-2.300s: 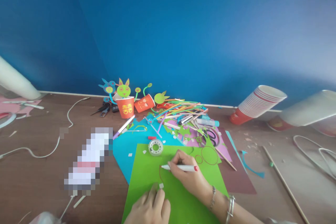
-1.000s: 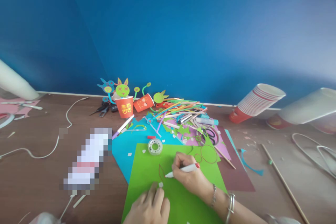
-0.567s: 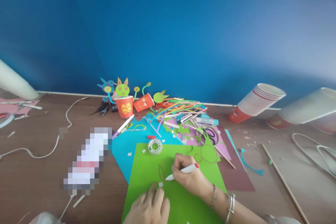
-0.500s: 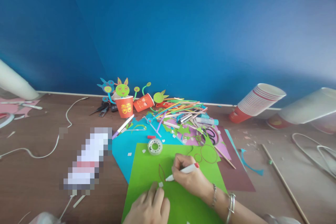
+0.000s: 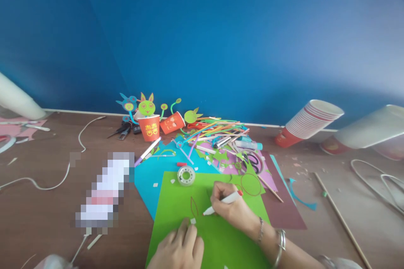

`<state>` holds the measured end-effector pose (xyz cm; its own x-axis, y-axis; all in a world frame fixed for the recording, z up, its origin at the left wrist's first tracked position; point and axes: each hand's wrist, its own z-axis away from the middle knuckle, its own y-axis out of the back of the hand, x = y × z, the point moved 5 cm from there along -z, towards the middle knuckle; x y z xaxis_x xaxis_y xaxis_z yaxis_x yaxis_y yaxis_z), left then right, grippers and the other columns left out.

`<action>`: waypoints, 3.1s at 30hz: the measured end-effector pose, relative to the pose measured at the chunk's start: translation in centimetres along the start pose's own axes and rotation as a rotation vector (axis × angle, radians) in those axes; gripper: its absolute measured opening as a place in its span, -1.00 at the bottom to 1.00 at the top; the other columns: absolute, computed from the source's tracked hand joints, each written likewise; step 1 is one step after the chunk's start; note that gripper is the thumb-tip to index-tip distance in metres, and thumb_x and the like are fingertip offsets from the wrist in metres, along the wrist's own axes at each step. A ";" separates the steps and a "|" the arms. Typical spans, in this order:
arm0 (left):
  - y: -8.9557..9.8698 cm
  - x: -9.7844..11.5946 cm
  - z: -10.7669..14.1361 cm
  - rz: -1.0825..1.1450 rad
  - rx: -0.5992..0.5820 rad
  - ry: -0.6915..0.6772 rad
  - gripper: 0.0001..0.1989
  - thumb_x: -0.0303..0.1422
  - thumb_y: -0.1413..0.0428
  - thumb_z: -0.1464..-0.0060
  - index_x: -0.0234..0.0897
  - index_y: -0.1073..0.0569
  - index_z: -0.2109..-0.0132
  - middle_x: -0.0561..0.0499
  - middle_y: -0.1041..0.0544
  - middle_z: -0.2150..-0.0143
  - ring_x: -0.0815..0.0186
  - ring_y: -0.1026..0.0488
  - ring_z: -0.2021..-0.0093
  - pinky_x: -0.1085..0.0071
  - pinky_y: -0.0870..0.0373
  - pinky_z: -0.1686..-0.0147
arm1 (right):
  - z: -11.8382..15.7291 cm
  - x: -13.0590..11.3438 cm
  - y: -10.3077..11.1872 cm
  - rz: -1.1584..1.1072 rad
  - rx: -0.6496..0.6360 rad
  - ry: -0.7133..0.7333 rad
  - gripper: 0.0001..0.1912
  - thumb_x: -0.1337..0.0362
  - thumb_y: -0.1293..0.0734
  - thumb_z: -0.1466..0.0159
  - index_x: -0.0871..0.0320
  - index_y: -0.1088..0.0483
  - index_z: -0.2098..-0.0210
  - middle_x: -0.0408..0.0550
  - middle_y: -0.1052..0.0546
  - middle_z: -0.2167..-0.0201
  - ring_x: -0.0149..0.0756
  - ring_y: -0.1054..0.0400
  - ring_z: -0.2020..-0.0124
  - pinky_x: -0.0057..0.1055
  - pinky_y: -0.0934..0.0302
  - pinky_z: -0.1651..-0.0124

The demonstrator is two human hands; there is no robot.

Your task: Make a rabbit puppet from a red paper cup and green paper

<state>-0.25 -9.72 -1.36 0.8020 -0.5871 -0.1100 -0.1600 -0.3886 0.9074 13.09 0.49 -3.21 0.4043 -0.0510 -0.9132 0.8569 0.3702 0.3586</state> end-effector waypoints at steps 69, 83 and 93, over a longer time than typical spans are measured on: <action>-0.1 0.1 0.1 -0.001 -0.027 -0.018 -0.84 -0.61 0.08 0.02 -0.25 -0.23 0.39 -0.11 -0.53 0.32 0.27 -0.51 0.34 0.49 -0.35 0.47 | -0.5 0.4 0.3 0.010 0.168 0.019 -0.78 0.28 -0.24 -0.15 0.09 -0.12 0.58 -0.30 -0.20 0.71 -0.47 -0.03 0.67 -0.51 0.05 0.60; -0.1 0.1 0.0 -0.002 -0.029 -0.012 -0.86 -0.59 0.05 0.03 -0.25 -0.23 0.38 -0.09 -0.54 0.32 0.29 -0.50 0.37 0.50 -0.33 0.48 | -0.4 -0.3 0.7 0.089 0.211 0.062 -0.81 0.35 -0.19 -0.06 0.08 -0.07 0.62 -0.28 -0.18 0.71 -0.46 -0.03 0.64 -0.51 0.05 0.59; 0.1 0.0 -0.1 -0.001 -0.032 -0.014 -0.85 -0.59 0.09 0.01 -0.24 -0.23 0.39 -0.08 -0.54 0.32 0.30 -0.48 0.43 0.48 -0.32 0.50 | -0.4 -0.2 0.8 0.041 0.175 0.074 -0.85 0.37 -0.16 0.01 0.07 -0.05 0.64 -0.25 -0.20 0.70 -0.44 -0.04 0.64 -0.49 0.05 0.59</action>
<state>-0.21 -9.72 -1.25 0.7940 -0.5968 -0.1161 -0.1406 -0.3661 0.9199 13.55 1.12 -2.83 0.4213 0.0314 -0.9064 0.8851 0.2034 0.4185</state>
